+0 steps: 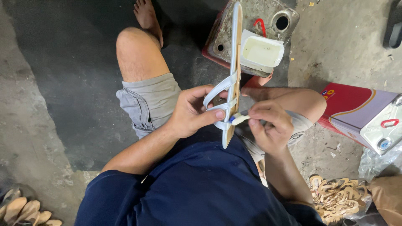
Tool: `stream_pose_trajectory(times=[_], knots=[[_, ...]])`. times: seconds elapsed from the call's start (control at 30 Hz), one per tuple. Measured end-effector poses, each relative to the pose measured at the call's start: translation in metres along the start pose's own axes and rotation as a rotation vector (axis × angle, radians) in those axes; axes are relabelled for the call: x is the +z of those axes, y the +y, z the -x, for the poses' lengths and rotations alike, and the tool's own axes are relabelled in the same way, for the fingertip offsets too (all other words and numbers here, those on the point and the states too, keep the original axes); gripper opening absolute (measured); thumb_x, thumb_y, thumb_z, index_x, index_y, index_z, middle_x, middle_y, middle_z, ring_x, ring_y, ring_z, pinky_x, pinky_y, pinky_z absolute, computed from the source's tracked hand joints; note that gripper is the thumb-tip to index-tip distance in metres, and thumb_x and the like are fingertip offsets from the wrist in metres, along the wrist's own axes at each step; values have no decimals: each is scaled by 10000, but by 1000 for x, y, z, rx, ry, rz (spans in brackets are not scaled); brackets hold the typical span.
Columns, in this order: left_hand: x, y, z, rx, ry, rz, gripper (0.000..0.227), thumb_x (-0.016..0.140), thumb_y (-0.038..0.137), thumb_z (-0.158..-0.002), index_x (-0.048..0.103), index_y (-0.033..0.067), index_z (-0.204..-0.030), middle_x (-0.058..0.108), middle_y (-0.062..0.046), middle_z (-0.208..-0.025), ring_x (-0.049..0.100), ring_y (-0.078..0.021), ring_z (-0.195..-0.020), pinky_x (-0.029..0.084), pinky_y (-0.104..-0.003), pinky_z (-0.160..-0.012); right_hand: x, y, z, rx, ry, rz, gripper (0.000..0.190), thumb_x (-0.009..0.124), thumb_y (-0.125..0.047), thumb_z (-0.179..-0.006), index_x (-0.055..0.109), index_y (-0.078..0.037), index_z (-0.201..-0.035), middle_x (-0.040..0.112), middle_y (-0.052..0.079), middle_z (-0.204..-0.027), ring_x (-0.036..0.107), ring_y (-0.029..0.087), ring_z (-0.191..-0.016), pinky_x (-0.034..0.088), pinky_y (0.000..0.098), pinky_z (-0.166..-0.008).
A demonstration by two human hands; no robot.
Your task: The person sits on the floor and applies a white adhesive to the straps of multiple flip-flops using a small brush. They repeatedly dip the brush into a container and coat the strap areas, then place the finished sandals on a nearby wooden rack.
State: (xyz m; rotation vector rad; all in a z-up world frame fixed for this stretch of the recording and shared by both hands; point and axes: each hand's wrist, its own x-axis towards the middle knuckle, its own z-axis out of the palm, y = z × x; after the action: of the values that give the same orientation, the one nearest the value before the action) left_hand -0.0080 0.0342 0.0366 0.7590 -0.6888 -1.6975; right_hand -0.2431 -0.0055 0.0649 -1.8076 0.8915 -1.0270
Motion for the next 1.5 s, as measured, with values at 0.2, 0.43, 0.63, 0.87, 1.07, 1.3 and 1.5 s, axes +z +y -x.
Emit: stream_pose_trajectory(times=[0.2, 0.43, 0.63, 0.87, 1.07, 1.3, 1.5], knots=[[2, 2, 0, 4, 4, -37, 379, 784, 41, -940, 662, -28, -1292, 704, -46, -1130, 644, -82, -1008, 544, -253, -891, -2, 0, 0, -32, -26, 6, 141, 707, 45, -929, 677, -12, -1055, 688, 150, -1012, 686, 214, -902, 546, 283, -751], [0, -3, 0, 6, 44, 66, 379, 777, 50, -941, 645, -8, -1291, 711, -33, -1129, 653, -80, -1017, 552, -253, -911, -8, -1, -2, -78, -100, 6, 153, 723, 27, -887, 695, -17, -1030, 713, 134, -979, 699, 207, -857, 538, 296, -747], [-11, -15, 3, 18, -6, -76, 437, 817, 29, -915, 673, -36, -1323, 693, -42, -1151, 580, -85, -1009, 482, -261, -899, 7, 5, 5, 132, 95, 145, 123, 678, 37, -1016, 674, 26, -1139, 733, 158, -1045, 691, 184, -894, 540, 285, -786], [-40, -31, -1, -221, -68, 603, 468, 682, 258, -986, 598, 23, -1382, 669, -161, -1324, 653, -300, -1218, 510, -459, -1087, -10, 2, -35, 494, 366, -330, 175, 654, -189, -971, 591, -74, -1087, 657, 123, -1064, 785, 166, -810, 650, 290, -716], [-73, -42, -15, -567, -57, 990, 547, 614, 385, -999, 526, 62, -1431, 592, -248, -1421, 611, -478, -1247, 486, -622, -1064, -31, -56, -66, -191, -397, 639, 478, 842, -301, -676, 421, -140, -838, 616, 193, -1339, 608, 348, -1231, 480, 497, -1037], [-84, -35, -22, -633, -176, 762, 618, 633, 395, -978, 558, -23, -1427, 619, -238, -1379, 644, -391, -1206, 540, -518, -1023, -7, -47, -93, -294, -696, 390, 446, 822, -183, -710, 610, -37, -1075, 433, 229, -1538, 506, 373, -1371, 370, 571, -1116], [-105, 13, -57, -273, -161, -22, 461, 592, 358, -1048, 595, 30, -1372, 660, -109, -1301, 643, -215, -1179, 532, -391, -1004, -7, -59, -121, -328, -671, 542, 441, 823, -197, -706, 643, -74, -1089, 472, 226, -1485, 531, 356, -1304, 406, 543, -1043]])
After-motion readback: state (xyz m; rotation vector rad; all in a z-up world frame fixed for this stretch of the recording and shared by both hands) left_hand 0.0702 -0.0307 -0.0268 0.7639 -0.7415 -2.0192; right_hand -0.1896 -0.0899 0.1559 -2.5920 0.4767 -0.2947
